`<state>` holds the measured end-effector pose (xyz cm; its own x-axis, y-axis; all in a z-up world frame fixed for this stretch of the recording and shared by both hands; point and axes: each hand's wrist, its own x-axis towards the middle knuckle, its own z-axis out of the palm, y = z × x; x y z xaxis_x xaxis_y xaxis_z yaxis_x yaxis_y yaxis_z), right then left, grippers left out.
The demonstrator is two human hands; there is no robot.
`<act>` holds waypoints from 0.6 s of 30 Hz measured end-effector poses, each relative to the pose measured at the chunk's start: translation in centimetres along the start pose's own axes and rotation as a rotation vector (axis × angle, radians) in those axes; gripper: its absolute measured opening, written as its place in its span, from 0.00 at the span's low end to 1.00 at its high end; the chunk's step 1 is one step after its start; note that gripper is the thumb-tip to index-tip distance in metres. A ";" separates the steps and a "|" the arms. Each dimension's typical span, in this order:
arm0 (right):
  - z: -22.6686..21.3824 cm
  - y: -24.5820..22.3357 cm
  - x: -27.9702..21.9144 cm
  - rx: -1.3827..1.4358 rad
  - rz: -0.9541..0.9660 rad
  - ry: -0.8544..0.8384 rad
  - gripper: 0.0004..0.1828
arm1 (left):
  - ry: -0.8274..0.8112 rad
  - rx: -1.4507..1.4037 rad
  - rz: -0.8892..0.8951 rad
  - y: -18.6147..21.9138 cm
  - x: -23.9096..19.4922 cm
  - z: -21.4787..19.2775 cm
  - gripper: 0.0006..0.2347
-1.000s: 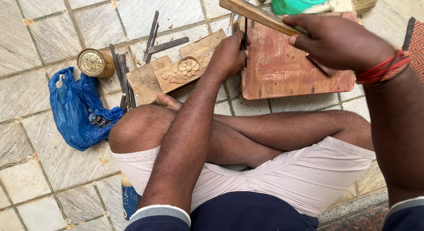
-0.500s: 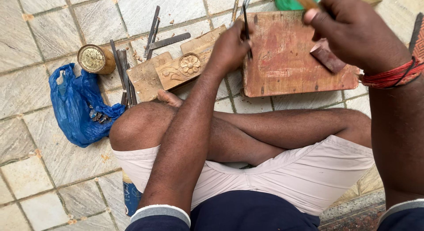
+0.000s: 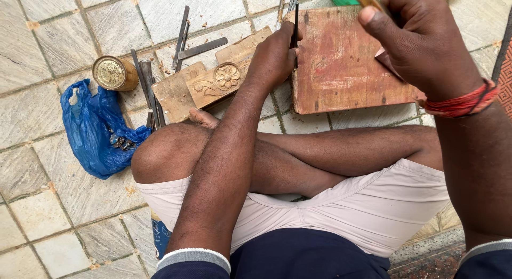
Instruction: The person sits on the floor and sharpens a metal tool using a sanding block and a wooden mallet. They repeatedly rub the tool against the sanding block and tap it with the mallet to refine the edge.
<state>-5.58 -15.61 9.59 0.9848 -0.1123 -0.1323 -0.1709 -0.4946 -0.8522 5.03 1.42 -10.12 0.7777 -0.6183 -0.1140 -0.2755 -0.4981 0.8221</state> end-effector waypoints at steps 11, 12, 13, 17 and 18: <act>0.4 1.7 0.7 -0.473 0.098 0.017 0.21 | 0.052 -0.062 -0.003 0.5 -0.5 0.1 0.10; 0.3 1.7 0.7 -0.509 0.088 0.072 0.19 | 0.031 -0.072 -0.034 0.5 -0.4 0.0 0.10; 0.2 1.7 0.7 -0.552 0.024 0.025 0.21 | 0.010 -0.082 -0.064 0.6 -0.5 0.0 0.10; 0.1 1.2 1.3 -0.677 0.111 -0.127 0.27 | -0.015 -0.054 -0.054 0.7 0.1 -0.4 0.10; 0.1 1.2 1.3 -0.694 0.228 -0.168 0.28 | 0.001 -0.050 -0.047 0.6 -0.1 -0.2 0.10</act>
<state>-4.54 -16.23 8.35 0.9044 -0.1718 -0.3905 -0.2969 -0.9108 -0.2868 4.86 1.31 -9.53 0.7897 -0.5943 -0.1522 -0.2103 -0.4952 0.8430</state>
